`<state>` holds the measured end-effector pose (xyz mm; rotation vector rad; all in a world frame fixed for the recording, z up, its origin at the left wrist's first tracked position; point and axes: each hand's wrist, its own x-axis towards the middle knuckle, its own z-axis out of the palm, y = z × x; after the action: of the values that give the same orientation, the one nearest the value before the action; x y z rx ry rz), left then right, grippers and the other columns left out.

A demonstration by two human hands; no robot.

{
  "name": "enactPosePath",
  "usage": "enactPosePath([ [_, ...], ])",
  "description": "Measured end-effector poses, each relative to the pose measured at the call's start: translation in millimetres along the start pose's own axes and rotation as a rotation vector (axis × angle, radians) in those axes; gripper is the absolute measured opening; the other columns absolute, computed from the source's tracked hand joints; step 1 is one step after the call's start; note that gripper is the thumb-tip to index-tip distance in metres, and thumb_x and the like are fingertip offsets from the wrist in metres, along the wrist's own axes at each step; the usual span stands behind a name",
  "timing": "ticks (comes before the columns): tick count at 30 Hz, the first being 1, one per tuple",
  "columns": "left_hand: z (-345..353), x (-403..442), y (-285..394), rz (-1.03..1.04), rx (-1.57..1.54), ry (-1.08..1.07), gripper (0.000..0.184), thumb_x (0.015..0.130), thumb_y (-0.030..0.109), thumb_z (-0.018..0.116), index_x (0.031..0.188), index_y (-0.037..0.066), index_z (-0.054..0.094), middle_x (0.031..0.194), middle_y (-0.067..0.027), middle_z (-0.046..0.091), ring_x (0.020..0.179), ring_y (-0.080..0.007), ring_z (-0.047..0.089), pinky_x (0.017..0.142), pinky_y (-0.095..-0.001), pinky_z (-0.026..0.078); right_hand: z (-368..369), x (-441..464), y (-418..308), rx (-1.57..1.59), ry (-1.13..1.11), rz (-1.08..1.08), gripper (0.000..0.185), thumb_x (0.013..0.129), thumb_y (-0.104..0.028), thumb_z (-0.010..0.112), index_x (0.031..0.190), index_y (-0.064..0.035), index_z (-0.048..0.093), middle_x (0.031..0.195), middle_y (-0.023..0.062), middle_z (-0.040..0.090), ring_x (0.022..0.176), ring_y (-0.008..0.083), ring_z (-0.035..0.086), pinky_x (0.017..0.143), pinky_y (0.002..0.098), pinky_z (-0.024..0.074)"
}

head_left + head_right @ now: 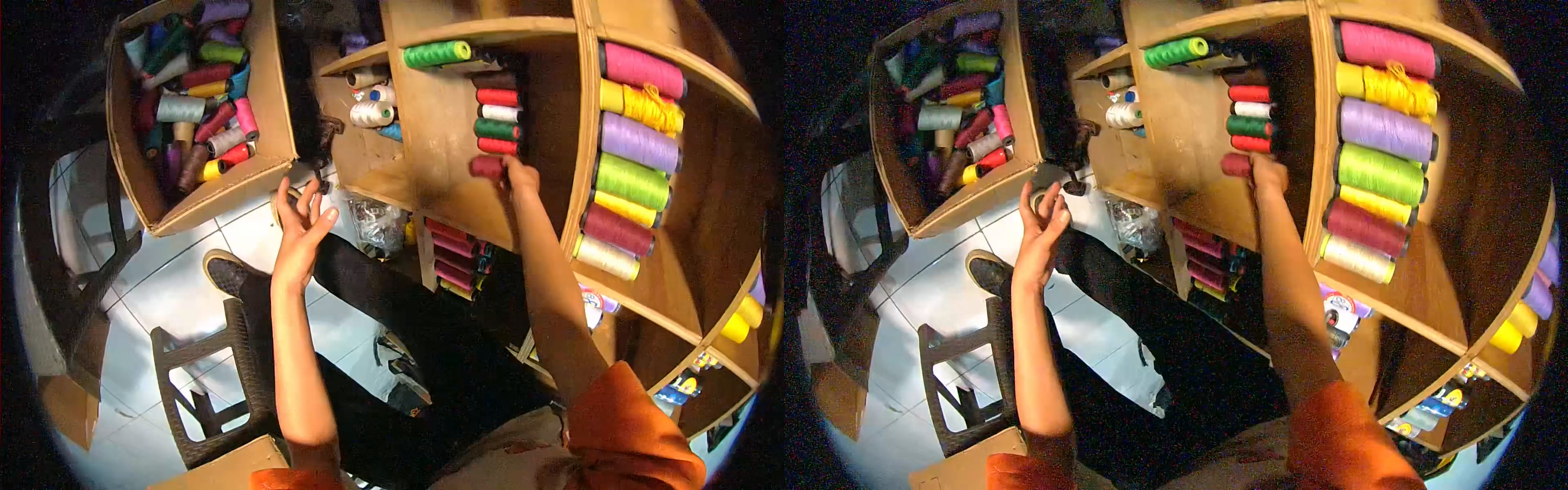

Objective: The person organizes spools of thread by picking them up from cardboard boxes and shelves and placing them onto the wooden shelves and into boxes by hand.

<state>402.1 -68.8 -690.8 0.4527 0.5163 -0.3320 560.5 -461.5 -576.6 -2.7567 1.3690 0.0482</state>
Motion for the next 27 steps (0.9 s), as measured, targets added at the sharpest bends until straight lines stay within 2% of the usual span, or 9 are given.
enactPosePath([
  [1,-5,-1,0,0.003,0.007,0.001,0.093,0.081,0.006,0.066,0.144,0.018,-0.001,0.147,-0.0197,0.022,0.138,-0.0322,0.017,0.109,-0.0417,0.023,16,22,10,-0.099,0.094,0.014,0.04,0.072,-0.037,0.064,0.081,0.002,0.07,0.085,0.0177,0.068,0.082,0.0229,0.065,0.074,0.0313,0.0495],
  [3,-12,-3,0,0.001,0.042,0.027,0.093,0.082,0.007,0.065,0.144,0.017,-0.003,0.147,-0.0198,0.022,0.138,-0.0329,0.017,0.109,-0.0419,0.022,11,0,-4,0.027,-0.078,0.021,0.045,0.077,-0.034,0.06,0.098,0.0044,0.066,0.106,0.0215,0.064,0.101,0.0293,0.062,0.085,0.0337,0.0477],
  [5,-12,-4,2,0.001,0.041,0.046,0.092,0.083,0.007,0.064,0.144,0.017,-0.004,0.147,-0.0198,0.022,0.138,-0.0336,0.017,0.109,-0.042,0.021,31,65,25,-0.212,0.02,0.187,0.046,0.079,-0.033,0.058,0.105,0.0049,0.063,0.113,0.0216,0.061,0.106,0.0307,0.06,0.088,0.0349,0.0471],
  [9,-6,-1,0,-0.017,0.05,0.035,0.092,0.083,0.008,0.064,0.144,0.017,-0.003,0.147,-0.0191,0.022,0.138,-0.0336,0.017,0.109,-0.042,0.02,28,56,8,-0.492,0.066,0.019,0.043,0.082,-0.03,0.054,0.105,0.0055,0.062,0.112,0.0211,0.061,0.103,0.0312,0.061,0.086,0.0362,0.0485],
  [13,-7,3,-3,-0.01,0.052,0.049,0.09,0.083,0.007,0.064,0.144,0.018,-0.002,0.147,-0.0186,0.024,0.137,-0.0339,0.018,0.11,-0.0417,0.02,21,38,2,-0.257,0.016,-0.137,0.038,0.078,-0.025,0.056,0.103,0.0035,0.063,0.11,0.0206,0.062,0.101,0.0308,0.062,0.083,0.0368,0.0491],
  [21,-4,10,-3,-0.029,0.048,0.063,0.089,0.084,0.006,0.063,0.144,0.019,-0.001,0.145,-0.0188,0.027,0.136,-0.0333,0.021,0.109,-0.0415,0.02,35,73,30,-0.318,0.055,0.008,0.038,0.073,-0.028,0.064,0.098,-0.0002,0.066,0.1,0.0221,0.065,0.095,0.0309,0.064,0.078,0.0395,0.0506],
  [24,-8,12,-7,-0.038,0.055,0.053,0.087,0.084,0.006,0.062,0.144,0.019,0.001,0.143,-0.0185,0.029,0.135,-0.0337,0.025,0.108,-0.0416,0.024,25,51,13,-0.384,0.079,-0.058,0.044,0.069,-0.032,0.071,0.096,0.0025,0.065,0.097,0.023,0.065,0.092,0.0321,0.065,0.077,0.0413,0.0511],
  [26,-14,14,-7,-0.036,0.074,0.035,0.081,0.085,0.01,0.062,0.144,0.017,0.007,0.141,-0.0176,0.033,0.132,-0.0314,0.031,0.106,-0.0412,0.028,24,12,-19,-0.368,0.232,-0.018,0.063,0.066,-0.045,0.074,0.103,0.004,0.061,0.098,0.022,0.064,0.096,0.0341,0.062,0.086,0.0422,0.0462],
  [27,-11,13,-4,-0.022,0.135,0.067,0.063,0.089,0.017,0.057,0.141,0.012,0.023,0.132,-0.0159,0.045,0.121,-0.0258,0.044,0.098,-0.0362,0.037,44,3,-19,-0.431,0.575,-0.258,0.067,0.067,-0.042,0.074,0.11,0.0037,0.051,0.096,0.0186,0.062,0.087,0.0378,0.061,0.083,0.0451,0.0474],
])
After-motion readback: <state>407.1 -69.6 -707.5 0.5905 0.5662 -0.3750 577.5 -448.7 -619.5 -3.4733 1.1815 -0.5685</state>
